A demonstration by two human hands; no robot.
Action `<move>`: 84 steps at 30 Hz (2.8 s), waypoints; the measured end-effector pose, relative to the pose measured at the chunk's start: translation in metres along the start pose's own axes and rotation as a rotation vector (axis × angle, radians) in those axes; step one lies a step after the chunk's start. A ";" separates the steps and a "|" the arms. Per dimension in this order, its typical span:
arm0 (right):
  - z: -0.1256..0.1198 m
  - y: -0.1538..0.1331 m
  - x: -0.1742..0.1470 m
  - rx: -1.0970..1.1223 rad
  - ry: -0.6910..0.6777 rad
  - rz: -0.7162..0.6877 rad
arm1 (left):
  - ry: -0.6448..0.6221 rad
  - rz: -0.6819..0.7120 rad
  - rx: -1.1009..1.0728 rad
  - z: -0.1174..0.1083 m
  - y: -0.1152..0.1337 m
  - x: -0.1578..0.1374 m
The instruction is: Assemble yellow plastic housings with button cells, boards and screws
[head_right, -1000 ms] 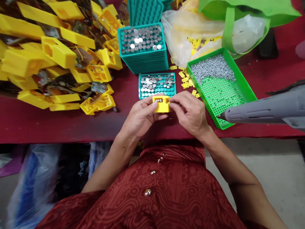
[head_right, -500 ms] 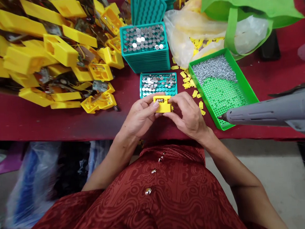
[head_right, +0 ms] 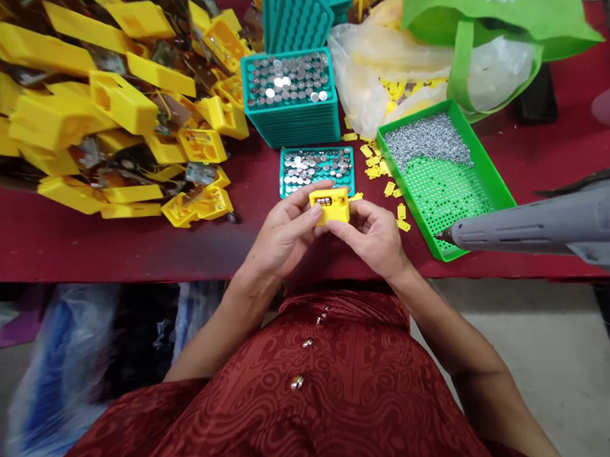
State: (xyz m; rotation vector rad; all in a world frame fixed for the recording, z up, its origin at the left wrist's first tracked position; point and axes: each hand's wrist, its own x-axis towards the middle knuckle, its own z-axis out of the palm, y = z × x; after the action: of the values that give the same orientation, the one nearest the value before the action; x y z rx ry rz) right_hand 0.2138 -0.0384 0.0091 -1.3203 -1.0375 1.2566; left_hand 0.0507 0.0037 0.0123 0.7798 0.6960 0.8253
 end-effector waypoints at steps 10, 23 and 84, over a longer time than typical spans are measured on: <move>0.001 0.013 -0.007 -0.272 0.049 -0.078 | 0.130 0.077 0.138 -0.002 -0.001 0.010; -0.003 0.012 -0.010 -0.364 0.028 -0.035 | -0.142 -0.050 0.321 -0.018 0.030 0.022; -0.028 0.014 -0.001 -0.255 -0.089 -0.025 | -0.355 0.247 1.092 -0.006 0.043 0.047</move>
State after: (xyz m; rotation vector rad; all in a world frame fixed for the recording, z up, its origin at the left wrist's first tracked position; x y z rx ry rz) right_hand 0.2412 -0.0442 -0.0052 -1.4476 -1.3076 1.2027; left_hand 0.0535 0.0642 0.0328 1.9733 0.7134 0.4473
